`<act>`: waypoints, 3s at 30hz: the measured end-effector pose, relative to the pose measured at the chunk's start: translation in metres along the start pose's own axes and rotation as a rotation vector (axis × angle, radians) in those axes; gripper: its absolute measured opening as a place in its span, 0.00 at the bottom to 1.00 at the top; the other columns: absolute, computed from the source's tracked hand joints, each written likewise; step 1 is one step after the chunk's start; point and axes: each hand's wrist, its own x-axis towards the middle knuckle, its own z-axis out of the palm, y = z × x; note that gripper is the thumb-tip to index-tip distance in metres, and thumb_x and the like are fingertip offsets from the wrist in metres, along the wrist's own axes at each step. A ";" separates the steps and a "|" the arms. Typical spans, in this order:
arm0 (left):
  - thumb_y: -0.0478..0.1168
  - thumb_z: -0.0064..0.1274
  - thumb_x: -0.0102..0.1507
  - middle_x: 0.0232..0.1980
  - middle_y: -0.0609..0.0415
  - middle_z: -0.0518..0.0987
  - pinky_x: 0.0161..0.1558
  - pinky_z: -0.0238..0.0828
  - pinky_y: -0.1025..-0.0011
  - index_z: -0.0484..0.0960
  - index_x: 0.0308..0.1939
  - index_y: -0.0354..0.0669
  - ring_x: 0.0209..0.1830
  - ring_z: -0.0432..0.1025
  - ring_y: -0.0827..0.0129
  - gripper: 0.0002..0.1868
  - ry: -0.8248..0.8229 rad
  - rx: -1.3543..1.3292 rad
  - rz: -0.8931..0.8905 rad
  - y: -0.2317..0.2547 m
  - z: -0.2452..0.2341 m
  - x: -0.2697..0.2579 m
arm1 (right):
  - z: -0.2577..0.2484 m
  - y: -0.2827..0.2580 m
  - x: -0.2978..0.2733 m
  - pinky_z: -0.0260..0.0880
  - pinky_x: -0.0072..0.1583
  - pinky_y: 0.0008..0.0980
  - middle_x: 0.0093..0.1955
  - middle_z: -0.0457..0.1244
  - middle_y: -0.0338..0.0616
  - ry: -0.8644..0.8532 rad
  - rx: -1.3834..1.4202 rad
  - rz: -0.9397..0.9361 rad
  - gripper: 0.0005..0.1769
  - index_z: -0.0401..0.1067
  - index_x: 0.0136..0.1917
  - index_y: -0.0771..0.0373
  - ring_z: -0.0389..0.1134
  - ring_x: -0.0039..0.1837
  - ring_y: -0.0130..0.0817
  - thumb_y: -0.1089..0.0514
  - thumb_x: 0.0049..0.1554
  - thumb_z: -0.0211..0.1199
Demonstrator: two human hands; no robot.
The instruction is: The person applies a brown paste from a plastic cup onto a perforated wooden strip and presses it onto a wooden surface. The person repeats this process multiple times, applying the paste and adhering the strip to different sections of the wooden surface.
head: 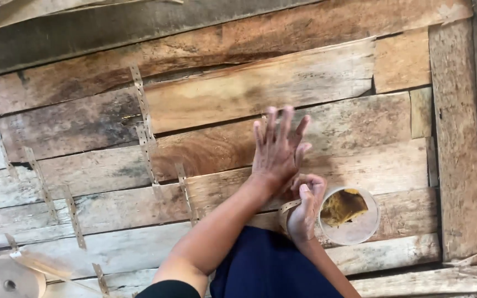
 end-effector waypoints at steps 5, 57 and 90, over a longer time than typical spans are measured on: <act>0.60 0.18 0.75 0.81 0.48 0.12 0.79 0.06 0.44 0.20 0.81 0.56 0.83 0.11 0.53 0.38 -0.117 -0.161 -0.114 0.001 -0.034 0.051 | 0.003 -0.005 -0.006 0.60 0.38 0.30 0.38 0.57 0.46 0.026 0.115 0.113 0.10 0.59 0.51 0.61 0.55 0.34 0.32 0.57 0.57 0.46; 0.48 0.46 0.72 0.14 0.56 0.72 0.11 0.43 0.84 0.84 0.38 0.44 0.07 0.55 0.81 0.16 -0.740 -1.378 -0.615 0.060 -0.121 -0.205 | -0.201 -0.096 0.054 0.56 0.66 0.35 0.75 0.51 0.53 0.071 -0.291 -0.306 0.19 0.72 0.64 0.54 0.52 0.76 0.43 0.63 0.61 0.50; 0.43 0.47 0.64 0.11 0.50 0.70 0.16 0.53 0.82 0.83 0.24 0.40 0.09 0.57 0.76 0.17 -0.292 -1.438 -0.713 0.145 -0.206 -0.134 | -0.203 0.020 0.015 0.41 0.77 0.66 0.84 0.50 0.38 -0.678 -1.490 -1.074 0.52 0.53 0.83 0.52 0.52 0.81 0.34 0.53 0.44 0.59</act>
